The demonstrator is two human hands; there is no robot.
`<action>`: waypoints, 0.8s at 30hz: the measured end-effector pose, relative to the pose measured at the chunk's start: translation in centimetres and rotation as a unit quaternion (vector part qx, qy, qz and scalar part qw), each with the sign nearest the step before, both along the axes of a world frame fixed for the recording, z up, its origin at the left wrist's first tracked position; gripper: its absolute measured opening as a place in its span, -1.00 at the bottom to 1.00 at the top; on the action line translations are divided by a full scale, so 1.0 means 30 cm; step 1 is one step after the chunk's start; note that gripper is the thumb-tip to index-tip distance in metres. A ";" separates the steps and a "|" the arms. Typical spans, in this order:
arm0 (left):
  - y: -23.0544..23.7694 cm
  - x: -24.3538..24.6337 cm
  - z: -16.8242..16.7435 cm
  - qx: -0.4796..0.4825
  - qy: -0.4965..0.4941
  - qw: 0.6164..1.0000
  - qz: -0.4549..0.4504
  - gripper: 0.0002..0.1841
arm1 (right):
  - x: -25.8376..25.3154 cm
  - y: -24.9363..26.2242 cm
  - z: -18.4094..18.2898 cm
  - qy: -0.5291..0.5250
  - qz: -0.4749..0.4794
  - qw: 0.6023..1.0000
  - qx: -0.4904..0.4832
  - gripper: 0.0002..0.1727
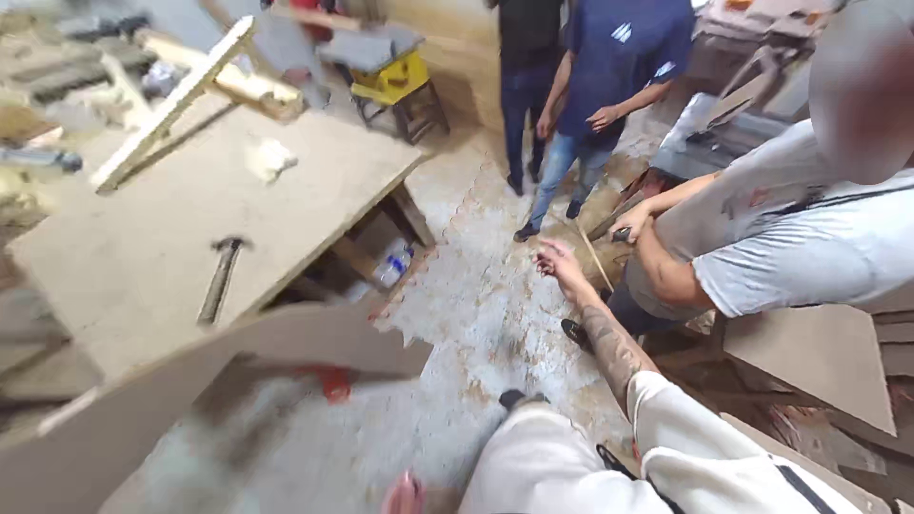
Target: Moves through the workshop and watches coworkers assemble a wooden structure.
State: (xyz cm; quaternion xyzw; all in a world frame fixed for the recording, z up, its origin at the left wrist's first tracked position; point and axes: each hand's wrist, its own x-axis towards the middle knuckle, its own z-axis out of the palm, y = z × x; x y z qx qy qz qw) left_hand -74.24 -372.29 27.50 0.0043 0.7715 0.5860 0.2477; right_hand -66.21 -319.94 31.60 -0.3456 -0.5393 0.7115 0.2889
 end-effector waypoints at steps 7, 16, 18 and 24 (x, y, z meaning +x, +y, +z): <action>0.133 -0.047 0.042 -0.023 0.008 0.998 0.062 -0.72 | -0.451 -0.372 -0.218 -0.016 0.374 0.926 -0.044 -0.38; 0.110 0.163 0.027 0.041 -0.044 0.995 0.075 -0.74 | -0.420 -0.925 -0.276 -0.009 0.680 0.728 -0.088 -0.45; 0.132 0.179 0.068 0.104 -0.018 0.994 0.014 -0.73 | -0.345 -1.004 -0.247 0.013 0.740 0.660 -0.128 -0.45; 0.176 0.142 0.177 0.174 0.125 0.962 -0.166 -0.80 | -0.242 -1.035 -0.086 -0.064 0.773 0.572 -0.268 -0.43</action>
